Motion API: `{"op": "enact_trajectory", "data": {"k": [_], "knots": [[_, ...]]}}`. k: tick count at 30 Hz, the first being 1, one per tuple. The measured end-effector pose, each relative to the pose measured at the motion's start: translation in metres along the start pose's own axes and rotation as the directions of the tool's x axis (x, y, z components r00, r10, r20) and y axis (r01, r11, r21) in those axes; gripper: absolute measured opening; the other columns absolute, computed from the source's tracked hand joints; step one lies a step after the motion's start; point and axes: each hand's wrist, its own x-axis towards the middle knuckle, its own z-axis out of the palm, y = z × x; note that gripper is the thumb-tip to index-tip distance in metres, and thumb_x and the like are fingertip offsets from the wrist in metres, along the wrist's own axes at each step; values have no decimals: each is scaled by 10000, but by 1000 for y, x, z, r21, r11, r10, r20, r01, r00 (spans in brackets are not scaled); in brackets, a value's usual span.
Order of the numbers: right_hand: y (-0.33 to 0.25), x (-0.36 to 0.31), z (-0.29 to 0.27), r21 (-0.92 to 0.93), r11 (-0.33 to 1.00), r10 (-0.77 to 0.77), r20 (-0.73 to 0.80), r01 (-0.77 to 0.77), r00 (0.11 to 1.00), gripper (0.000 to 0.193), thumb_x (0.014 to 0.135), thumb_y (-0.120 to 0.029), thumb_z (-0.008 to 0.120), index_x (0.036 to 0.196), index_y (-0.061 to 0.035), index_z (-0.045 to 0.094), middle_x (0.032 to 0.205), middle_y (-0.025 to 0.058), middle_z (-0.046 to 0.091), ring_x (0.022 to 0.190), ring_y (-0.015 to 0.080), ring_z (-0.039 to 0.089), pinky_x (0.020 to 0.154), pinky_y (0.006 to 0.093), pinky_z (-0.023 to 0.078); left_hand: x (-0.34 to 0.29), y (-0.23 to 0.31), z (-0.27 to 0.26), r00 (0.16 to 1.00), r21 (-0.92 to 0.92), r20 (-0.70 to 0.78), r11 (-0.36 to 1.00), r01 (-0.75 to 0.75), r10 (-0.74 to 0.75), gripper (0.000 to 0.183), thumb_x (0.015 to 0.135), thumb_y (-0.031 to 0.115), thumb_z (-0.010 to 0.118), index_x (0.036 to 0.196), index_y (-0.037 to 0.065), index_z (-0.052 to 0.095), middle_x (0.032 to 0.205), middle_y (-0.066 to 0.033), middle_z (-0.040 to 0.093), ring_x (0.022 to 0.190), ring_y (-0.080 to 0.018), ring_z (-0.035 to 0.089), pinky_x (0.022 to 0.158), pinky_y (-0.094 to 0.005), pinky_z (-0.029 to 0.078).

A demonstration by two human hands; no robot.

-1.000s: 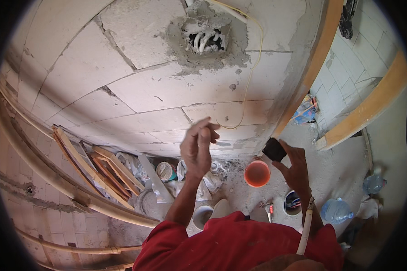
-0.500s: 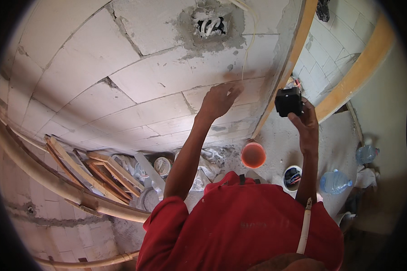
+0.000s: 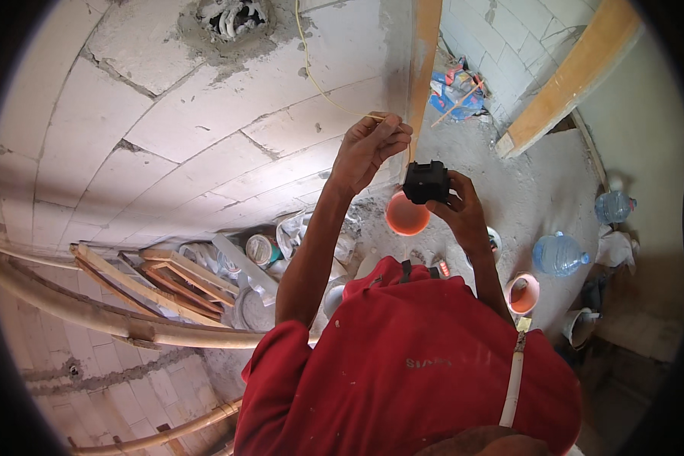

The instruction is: The person uses a hammer and chisel to chip away at a tiled wall to create a recess. They then insert a black electrical box into the hole, adjusting the wires and securing the box with the hammer. The person repeats this process for a second electrical box nearby.

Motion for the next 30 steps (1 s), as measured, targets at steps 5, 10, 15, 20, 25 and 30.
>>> {"op": "enact_trajectory", "data": {"k": [5, 10, 15, 20, 25, 30], "knots": [[-7, -1, -18, 12, 1000, 14, 69, -15, 998, 685, 854, -13, 789, 1436, -17, 429, 1375, 155, 540, 1226, 248, 624, 1008, 368, 530, 0, -26, 26, 996, -5, -71, 998, -59, 59, 244, 1033, 224, 660, 1110, -8, 664, 1034, -120, 731, 911, -147, 733, 833, -243, 628], [-19, -1, -18, -14, 1000, 28, 135, -27, 990, 668, 862, -49, 796, 1428, -3, 443, 1351, 151, 573, 1187, 240, 649, 998, 364, 534, -10, -31, 30, 987, 34, -129, 995, -94, 98, 250, 1035, 232, 658, 1099, -10, 656, 1031, -126, 726, 922, -157, 731, 847, -251, 627], [-23, 5, -8, 4, 998, 68, 196, -70, 978, 672, 874, -75, 804, 1437, 14, 448, 1310, 165, 606, 1150, 248, 677, 982, 360, 546, -21, -31, 12, 986, 104, -122, 989, -101, 114, 237, 1029, 233, 669, 1091, 4, 678, 1040, -118, 731, 931, -153, 716, 872, -272, 600], [-23, 16, 9, -13, 998, 68, 225, -67, 972, 675, 877, -87, 812, 1434, 29, 449, 1307, 175, 601, 1176, 256, 669, 980, 353, 552, -39, -11, 7, 984, 471, -179, 878, 92, -7, 352, 978, 327, 737, 1135, 14, 700, 1060, -111, 725, 1047, -155, 664, 952, -310, 512], [-24, 33, 37, 3, 999, 48, 232, -50, 972, 659, 872, -84, 821, 1412, 25, 457, 1304, 172, 594, 1205, 266, 655, 983, 347, 550, -44, 8, -11, 974, 284, -216, 950, 134, -73, 409, 949, 369, 762, 1103, -7, 717, 1064, -83, 704, 1039, -152, 641, 948, -322, 491], [-19, 41, 60, -55, 992, -102, 193, 115, 976, 666, 855, -53, 827, 1405, 0, 455, 1327, 185, 595, 1215, 268, 654, 991, 364, 565, -42, 25, -29, 953, 279, -278, 940, 198, -118, 411, 952, 380, 754, 1091, -5, 715, 1027, -66, 685, 996, -142, 637, 923, -315, 497]]}}
